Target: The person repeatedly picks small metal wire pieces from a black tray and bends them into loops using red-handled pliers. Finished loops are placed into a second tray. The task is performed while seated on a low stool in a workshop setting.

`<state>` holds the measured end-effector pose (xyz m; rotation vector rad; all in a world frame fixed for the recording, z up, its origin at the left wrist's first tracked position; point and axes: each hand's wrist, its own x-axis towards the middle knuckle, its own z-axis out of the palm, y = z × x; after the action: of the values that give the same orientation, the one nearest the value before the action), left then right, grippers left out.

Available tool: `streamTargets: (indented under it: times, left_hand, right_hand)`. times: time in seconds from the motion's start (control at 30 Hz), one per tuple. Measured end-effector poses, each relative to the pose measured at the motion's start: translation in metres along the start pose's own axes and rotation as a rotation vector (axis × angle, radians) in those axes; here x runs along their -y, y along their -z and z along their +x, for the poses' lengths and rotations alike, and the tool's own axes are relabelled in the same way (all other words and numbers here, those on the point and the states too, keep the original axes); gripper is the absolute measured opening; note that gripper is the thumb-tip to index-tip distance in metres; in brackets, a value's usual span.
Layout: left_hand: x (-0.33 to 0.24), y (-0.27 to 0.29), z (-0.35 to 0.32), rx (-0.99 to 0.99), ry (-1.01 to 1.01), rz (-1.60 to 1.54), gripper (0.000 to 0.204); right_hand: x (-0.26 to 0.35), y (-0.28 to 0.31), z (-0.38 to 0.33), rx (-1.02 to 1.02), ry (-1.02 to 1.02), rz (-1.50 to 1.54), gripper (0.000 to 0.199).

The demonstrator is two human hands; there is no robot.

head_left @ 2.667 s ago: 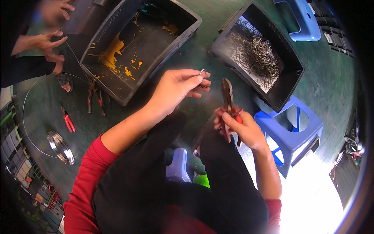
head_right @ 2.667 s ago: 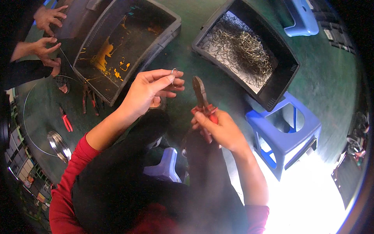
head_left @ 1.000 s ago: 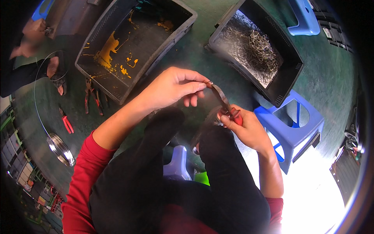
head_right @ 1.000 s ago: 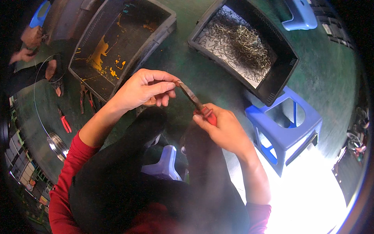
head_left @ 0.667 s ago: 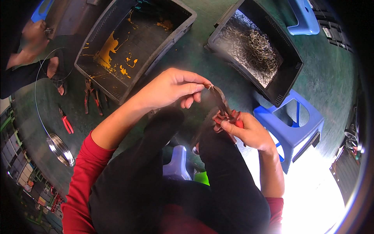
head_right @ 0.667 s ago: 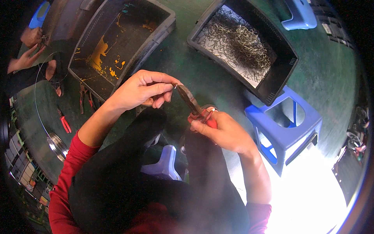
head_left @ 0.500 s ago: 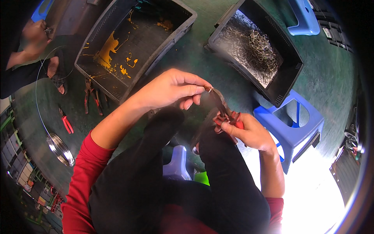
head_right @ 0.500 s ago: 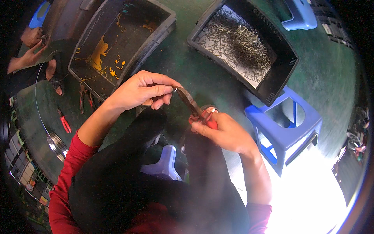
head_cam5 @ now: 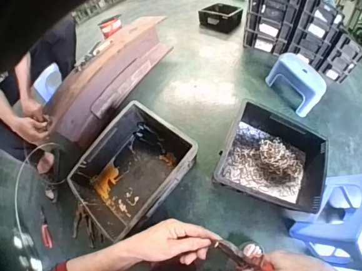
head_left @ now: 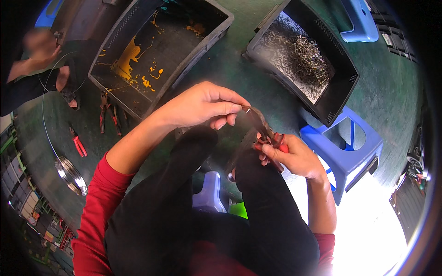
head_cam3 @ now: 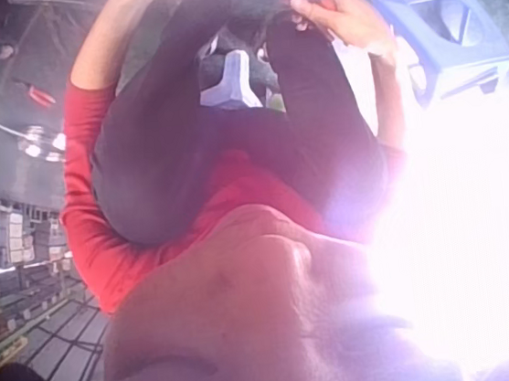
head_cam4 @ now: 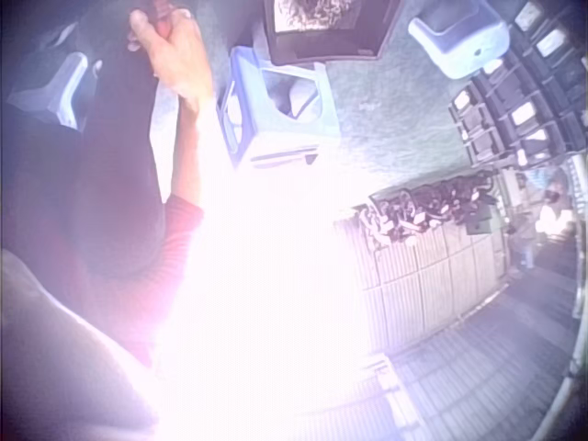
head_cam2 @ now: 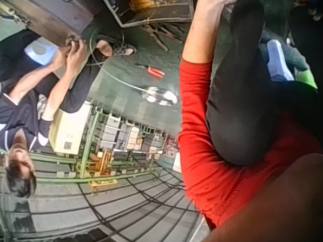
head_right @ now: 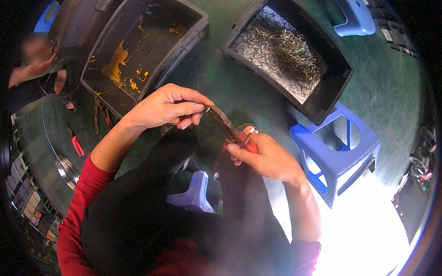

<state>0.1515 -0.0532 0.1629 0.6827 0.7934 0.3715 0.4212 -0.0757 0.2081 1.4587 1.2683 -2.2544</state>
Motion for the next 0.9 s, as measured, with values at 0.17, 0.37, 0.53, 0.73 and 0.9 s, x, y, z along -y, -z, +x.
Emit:
streamTargets:
  times: [0.17,0.37,0.53,0.73,0.9]
  left_hand:
    - [0.001,-0.005,-0.001,-0.028,-0.079,0.152,0.027]
    - [0.002,-0.012,-0.009,-0.053,-0.223,0.323,0.03]
    - [0.005,-0.022,-0.013,-0.161,-0.371,0.553,0.029]
    - [0.007,-0.025,-0.019,-0.193,-0.377,0.59,0.028]
    - [0.006,-0.03,-0.021,-0.221,-0.334,0.54,0.028]
  right_hand:
    - [-0.002,-0.002,0.004,-0.075,-0.024,-0.001,0.03]
    - [-0.006,-0.002,0.006,-0.047,0.021,0.098,0.03]
    - [-0.009,-0.004,0.007,-0.06,0.02,0.111,0.028]
    - [-0.011,-0.004,0.009,-0.063,0.016,0.069,0.028]
    - [-0.012,-0.008,0.011,-0.104,0.078,0.047,0.028]
